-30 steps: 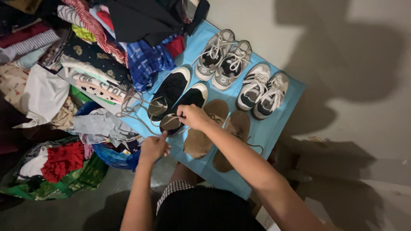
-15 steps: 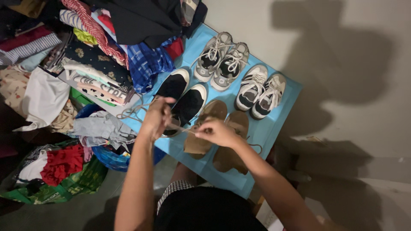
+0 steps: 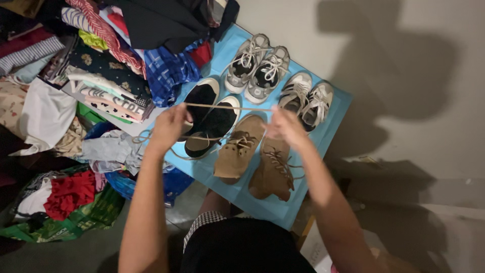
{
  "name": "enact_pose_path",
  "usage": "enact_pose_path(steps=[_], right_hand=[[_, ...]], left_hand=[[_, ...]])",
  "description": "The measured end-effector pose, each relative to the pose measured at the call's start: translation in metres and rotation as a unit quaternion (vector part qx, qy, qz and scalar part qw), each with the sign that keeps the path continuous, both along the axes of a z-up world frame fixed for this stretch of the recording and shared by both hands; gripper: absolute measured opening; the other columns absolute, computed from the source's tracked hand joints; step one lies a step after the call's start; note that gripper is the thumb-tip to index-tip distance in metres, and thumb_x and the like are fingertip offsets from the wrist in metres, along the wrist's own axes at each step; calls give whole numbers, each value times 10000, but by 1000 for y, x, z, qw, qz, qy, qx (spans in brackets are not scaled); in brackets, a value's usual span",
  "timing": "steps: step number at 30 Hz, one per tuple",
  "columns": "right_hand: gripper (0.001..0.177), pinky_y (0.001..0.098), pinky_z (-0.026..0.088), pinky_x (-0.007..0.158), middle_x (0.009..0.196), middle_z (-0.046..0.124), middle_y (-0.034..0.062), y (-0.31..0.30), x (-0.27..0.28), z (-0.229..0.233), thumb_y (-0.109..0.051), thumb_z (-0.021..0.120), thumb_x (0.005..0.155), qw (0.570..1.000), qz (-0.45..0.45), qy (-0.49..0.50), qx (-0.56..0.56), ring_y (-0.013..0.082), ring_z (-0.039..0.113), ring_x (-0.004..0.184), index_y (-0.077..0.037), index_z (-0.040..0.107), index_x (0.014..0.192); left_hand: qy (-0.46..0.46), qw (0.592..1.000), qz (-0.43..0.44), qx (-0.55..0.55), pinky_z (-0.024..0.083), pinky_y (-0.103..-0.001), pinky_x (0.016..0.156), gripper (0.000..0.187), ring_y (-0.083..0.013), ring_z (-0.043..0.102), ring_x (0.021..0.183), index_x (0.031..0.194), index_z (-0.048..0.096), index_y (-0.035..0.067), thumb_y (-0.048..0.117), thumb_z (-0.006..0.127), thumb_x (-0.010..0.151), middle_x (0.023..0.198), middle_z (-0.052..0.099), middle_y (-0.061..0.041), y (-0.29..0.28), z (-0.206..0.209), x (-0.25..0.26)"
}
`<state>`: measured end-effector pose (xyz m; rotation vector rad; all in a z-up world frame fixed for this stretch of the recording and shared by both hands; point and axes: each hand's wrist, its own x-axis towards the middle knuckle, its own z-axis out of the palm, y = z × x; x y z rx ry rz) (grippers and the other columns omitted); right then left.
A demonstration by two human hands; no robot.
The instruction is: The person removes a shoelace from a brown boot and then re-laces the same boot by threading the lace through the eyelets and tying a knot. The task is performed on a blue table with other shoes nearby.
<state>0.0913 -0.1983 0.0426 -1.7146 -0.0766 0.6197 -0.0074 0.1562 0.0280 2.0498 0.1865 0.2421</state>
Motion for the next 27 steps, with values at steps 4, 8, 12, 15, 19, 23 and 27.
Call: enact_pose_path(steps=[4,8,12,15,19,23,27], right_hand=[[400,304,409,562,656,429,-18,-41,0,-4,-418,502,1143,998,33,34,51,142,428,619,-105,578,905],[334,351,446,763,965,631,34,-27,-13,-5,-358,499,1141,958,177,-201,-97,190,576,888,-90,690,1086],[294,382,542,706,886,722,85,9,-33,2,-348,600,1002,914,239,-251,-210,186,675,753,-88,683,1111],[280,319,553,805,1033,721,60,17,-32,16,-287,650,1034,946,220,-239,-12,150,693,949,-33,566,1116],[276,293,519,635,914,690,50,-10,-26,28,-232,709,961,981,134,-72,-118,155,629,740,-50,645,1158],[261,242,567,713,942,735,34,-27,-24,20,-187,701,970,992,100,-77,-25,103,663,790,-26,745,1170],[266,229,603,754,942,770,25,-12,-27,2,-155,669,948,989,128,-79,-7,81,719,800,-81,712,1200]], left_hand=[[52,998,14,29,523,-412,779,516,-312,692,776,929,748,36,395,429,1118,813,709,-173,5,-26,6],[-104,950,60,289,498,-504,868,568,-452,655,1082,1341,618,-14,295,685,869,1260,665,-254,-39,-28,11],[-111,941,-303,-103,478,-402,1046,931,-374,558,1324,1573,347,18,182,818,788,1444,535,-253,-106,-17,21],[-14,959,-278,-52,538,-328,908,779,-207,734,1043,1452,512,41,219,840,768,1168,749,-169,-110,-6,28],[11,979,-189,-75,577,-296,739,292,-152,754,792,1114,815,92,295,778,908,922,824,-58,-67,-1,21],[29,988,-154,12,565,-301,726,269,-133,750,783,1079,814,92,291,776,902,884,800,-58,-46,1,13],[-192,954,-228,30,536,-372,850,640,-273,674,1036,1323,649,-59,228,868,794,1194,704,-229,-79,1,12]])
